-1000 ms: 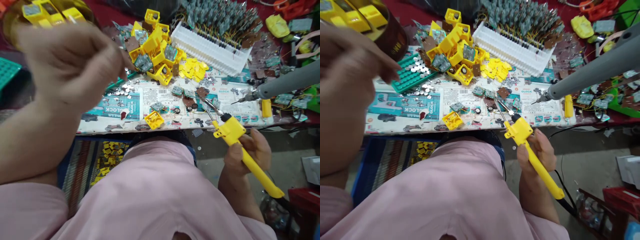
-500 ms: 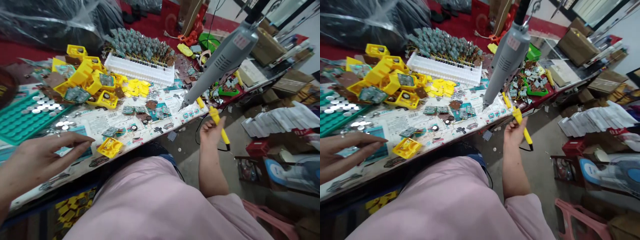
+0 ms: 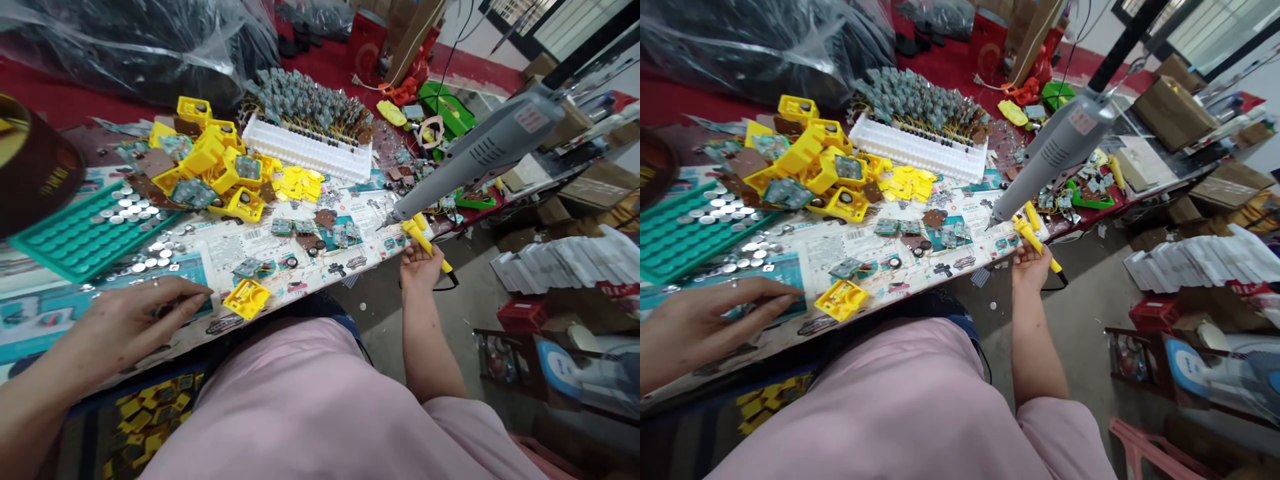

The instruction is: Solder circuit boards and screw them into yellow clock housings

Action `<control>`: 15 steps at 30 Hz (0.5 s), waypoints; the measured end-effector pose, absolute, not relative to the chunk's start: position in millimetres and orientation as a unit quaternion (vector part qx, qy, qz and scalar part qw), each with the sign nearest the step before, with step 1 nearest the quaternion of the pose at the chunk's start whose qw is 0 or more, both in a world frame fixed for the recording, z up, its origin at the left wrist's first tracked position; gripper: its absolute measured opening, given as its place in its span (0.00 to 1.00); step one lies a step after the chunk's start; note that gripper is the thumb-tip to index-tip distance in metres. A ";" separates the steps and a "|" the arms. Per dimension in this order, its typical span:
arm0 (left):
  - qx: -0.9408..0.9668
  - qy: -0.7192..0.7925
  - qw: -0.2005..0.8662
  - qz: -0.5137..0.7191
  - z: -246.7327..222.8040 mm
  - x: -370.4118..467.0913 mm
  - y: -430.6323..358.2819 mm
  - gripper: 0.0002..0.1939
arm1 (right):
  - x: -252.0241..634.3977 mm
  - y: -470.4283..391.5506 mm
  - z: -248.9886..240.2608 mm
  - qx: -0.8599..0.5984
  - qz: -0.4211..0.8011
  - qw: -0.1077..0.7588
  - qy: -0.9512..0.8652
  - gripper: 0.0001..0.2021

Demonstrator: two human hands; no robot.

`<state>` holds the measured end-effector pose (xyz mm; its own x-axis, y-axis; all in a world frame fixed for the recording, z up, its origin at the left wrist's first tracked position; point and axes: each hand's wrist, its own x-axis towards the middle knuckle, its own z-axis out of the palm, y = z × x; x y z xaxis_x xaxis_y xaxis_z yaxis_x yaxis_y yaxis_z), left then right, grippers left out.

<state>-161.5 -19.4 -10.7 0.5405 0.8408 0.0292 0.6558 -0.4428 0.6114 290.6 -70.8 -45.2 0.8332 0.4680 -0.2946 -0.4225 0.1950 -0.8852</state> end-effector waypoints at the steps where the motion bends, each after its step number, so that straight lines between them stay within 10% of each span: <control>1: 0.837 0.443 0.276 0.167 -9.8 -160.2 -19.3 0.12 | 292.3 -71.2 -47.4 -0.570 0.277 0.773 -0.017 0.13; 15: 0.878 0.372 0.237 0.185 7.1 -139.1 -27.2 0.16 | 314.3 -55.4 -74.1 -0.715 0.223 0.646 -0.146 0.18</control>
<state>-139.1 -27.2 7.1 0.6547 0.7413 0.1476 0.5661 -0.6103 0.5541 314.3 -55.4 -74.1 0.8577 0.4973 -0.1305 -0.0799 -0.1219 -0.9893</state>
